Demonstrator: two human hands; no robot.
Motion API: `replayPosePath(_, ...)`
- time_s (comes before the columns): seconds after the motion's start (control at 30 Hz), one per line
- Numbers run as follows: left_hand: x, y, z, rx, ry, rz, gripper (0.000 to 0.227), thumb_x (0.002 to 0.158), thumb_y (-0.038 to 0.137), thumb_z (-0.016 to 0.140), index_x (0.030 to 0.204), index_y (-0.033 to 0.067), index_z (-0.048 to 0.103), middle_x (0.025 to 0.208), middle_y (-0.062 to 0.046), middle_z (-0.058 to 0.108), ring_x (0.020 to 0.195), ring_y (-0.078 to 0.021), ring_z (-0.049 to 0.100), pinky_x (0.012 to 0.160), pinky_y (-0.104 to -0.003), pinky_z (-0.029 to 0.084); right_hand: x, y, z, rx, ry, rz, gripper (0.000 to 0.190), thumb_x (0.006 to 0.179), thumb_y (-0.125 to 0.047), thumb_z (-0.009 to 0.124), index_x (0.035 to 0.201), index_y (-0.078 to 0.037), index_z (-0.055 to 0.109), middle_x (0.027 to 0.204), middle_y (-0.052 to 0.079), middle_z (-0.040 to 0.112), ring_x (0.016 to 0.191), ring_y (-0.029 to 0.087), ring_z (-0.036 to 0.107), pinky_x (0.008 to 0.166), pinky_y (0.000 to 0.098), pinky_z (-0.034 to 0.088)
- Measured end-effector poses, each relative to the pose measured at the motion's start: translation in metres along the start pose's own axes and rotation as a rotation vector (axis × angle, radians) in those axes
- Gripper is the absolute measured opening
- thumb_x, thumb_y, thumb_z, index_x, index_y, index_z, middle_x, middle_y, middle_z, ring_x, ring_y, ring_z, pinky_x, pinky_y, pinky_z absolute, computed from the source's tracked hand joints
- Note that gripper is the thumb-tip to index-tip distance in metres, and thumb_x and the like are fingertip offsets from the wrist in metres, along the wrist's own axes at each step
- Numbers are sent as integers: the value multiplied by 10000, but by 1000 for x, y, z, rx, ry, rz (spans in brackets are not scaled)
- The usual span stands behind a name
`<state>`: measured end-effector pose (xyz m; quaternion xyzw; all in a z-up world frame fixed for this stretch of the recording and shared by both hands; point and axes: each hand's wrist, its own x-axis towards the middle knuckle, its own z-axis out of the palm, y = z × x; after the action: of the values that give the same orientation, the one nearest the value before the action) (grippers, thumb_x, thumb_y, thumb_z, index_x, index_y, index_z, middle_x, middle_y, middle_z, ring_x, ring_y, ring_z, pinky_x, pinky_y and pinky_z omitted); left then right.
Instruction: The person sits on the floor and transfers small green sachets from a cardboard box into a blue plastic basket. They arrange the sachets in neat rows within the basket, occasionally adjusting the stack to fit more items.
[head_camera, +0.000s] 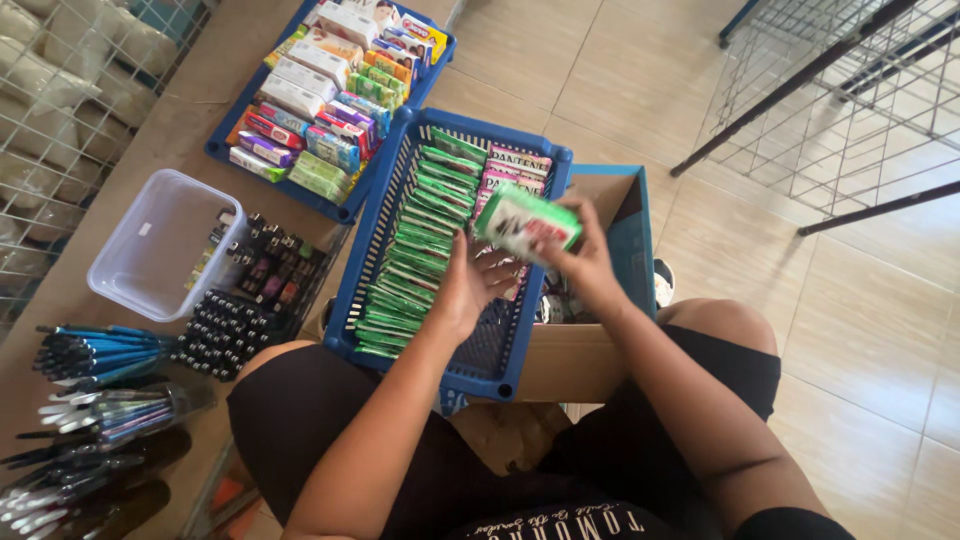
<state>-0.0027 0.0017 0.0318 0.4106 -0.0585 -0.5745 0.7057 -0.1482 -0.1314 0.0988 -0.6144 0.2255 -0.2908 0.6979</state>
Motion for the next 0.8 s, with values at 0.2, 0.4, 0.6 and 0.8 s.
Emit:
replayPosePath(0.2, -5, -1, 3, -116, -49, 171, 786, 927, 706, 473, 1382, 67, 515, 1238, -82, 680, 1111, -192, 678, 941, -398, 565, -5, 4, 20, -361, -134, -114, 595, 863, -48, 841, 1337, -39, 482, 1258, 113, 629, 1224, 179, 588, 1020, 323, 514)
replayPosePath(0.4, -4, -8, 7, 228, 96, 311, 549, 935, 403, 751, 1307, 32, 592, 1131, -85, 690, 1005, -158, 671, 898, -333, 545, 6, -8, 8, -327, -268, 56, 898, 737, -120, 859, 1482, -62, 362, 1286, 66, 609, 1139, 117, 584, 871, 278, 550)
replayPosePath(0.6, -14, -8, 12, 578, 236, 398, 538, 933, 418, 734, 1244, -8, 627, 1088, -122, 720, 975, -191, 675, 886, -333, 540, 9, 19, -4, -205, -394, 449, 715, 754, -98, 865, 1390, -41, 542, 1089, 45, 708, 925, 135, 663, 777, 284, 559)
replayPosePath(0.8, -21, 23, 9, 1174, 326, 727, 725, 998, 447, 665, 1476, -44, 426, 1403, -286, 553, 1304, -416, 536, 1092, -496, 429, 58, 28, -16, -240, -398, 391, 626, 758, -136, 820, 1327, -42, 576, 1102, 68, 742, 947, 165, 715, 793, 303, 591)
